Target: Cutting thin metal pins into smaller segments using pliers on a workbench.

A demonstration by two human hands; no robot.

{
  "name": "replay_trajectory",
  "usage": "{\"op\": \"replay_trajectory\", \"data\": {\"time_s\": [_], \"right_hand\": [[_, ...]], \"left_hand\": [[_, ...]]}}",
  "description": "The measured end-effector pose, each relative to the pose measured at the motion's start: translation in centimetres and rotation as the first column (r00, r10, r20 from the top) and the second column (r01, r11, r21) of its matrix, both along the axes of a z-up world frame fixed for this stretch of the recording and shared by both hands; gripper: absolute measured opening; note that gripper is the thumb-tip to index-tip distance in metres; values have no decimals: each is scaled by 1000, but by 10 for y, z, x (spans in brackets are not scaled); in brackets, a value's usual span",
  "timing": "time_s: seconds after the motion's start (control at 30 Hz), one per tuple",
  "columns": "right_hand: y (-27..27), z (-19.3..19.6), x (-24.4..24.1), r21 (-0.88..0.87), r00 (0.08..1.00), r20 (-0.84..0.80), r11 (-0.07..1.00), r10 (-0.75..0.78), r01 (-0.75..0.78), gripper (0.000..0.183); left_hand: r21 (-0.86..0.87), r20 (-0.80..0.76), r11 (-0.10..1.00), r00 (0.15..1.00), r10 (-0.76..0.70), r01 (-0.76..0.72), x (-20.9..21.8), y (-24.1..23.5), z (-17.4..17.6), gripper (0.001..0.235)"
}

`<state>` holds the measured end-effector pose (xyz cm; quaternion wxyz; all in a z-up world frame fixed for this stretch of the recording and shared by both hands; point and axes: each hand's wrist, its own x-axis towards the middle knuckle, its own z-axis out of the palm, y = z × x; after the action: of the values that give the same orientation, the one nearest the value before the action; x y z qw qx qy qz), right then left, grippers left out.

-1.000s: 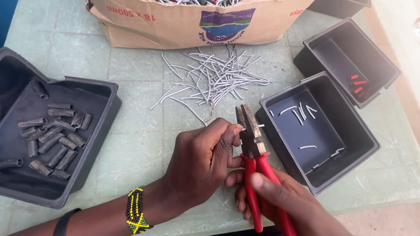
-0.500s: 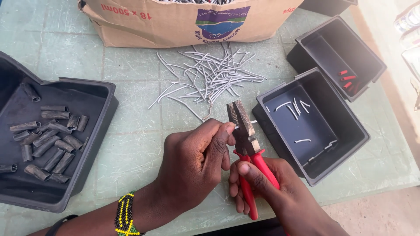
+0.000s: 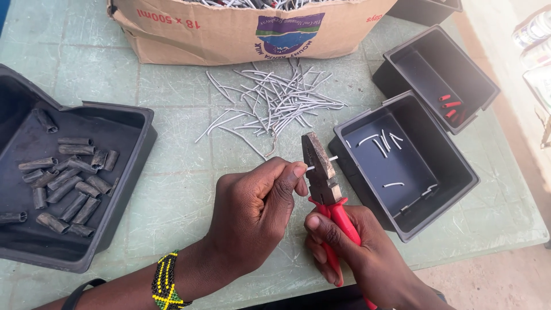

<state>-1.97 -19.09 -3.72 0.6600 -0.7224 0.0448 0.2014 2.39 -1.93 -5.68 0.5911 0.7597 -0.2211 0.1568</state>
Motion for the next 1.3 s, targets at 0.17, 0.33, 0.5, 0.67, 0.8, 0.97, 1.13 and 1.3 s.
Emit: {"op": "replay_trajectory", "data": {"time_s": [0.17, 0.33, 0.5, 0.67, 0.8, 0.97, 1.13, 1.3], "right_hand": [[-4, 10, 3, 27, 989, -147, 1000, -5, 10, 41], [-8, 11, 7, 150, 983, -180, 989, 46, -19, 54], [-13, 8, 8, 288, 976, -200, 957, 82, -22, 60], [-16, 5, 8, 177, 975, -220, 982, -19, 59, 58], [-9, 9, 11, 59, 974, -200, 990, -111, 125, 53], [0, 15, 14, 64, 971, -206, 988, -125, 141, 48], [-3, 5, 15, 101, 992, -118, 993, -50, 62, 57], [-7, 9, 20, 8, 981, -165, 994, -103, 106, 53]], "left_hand": [[-70, -156, 997, 987, -49, 39, 1, 1, 3, 39], [-53, -253, 998, 967, -29, 16, 7, 2, -2, 40], [-9, -198, 1000, 980, 10, -12, 10, 2, -1, 40], [-26, -155, 999, 987, 41, -45, 15, 2, -1, 36], [-116, -367, 993, 929, -57, 15, 13, 1, 4, 32], [-200, -513, 969, 827, -229, 145, -3, -6, 15, 40], [-473, -623, 861, 621, -476, 186, -10, -9, 3, 62], [-177, -657, 948, 686, -314, 264, 7, -2, -6, 55]]}}
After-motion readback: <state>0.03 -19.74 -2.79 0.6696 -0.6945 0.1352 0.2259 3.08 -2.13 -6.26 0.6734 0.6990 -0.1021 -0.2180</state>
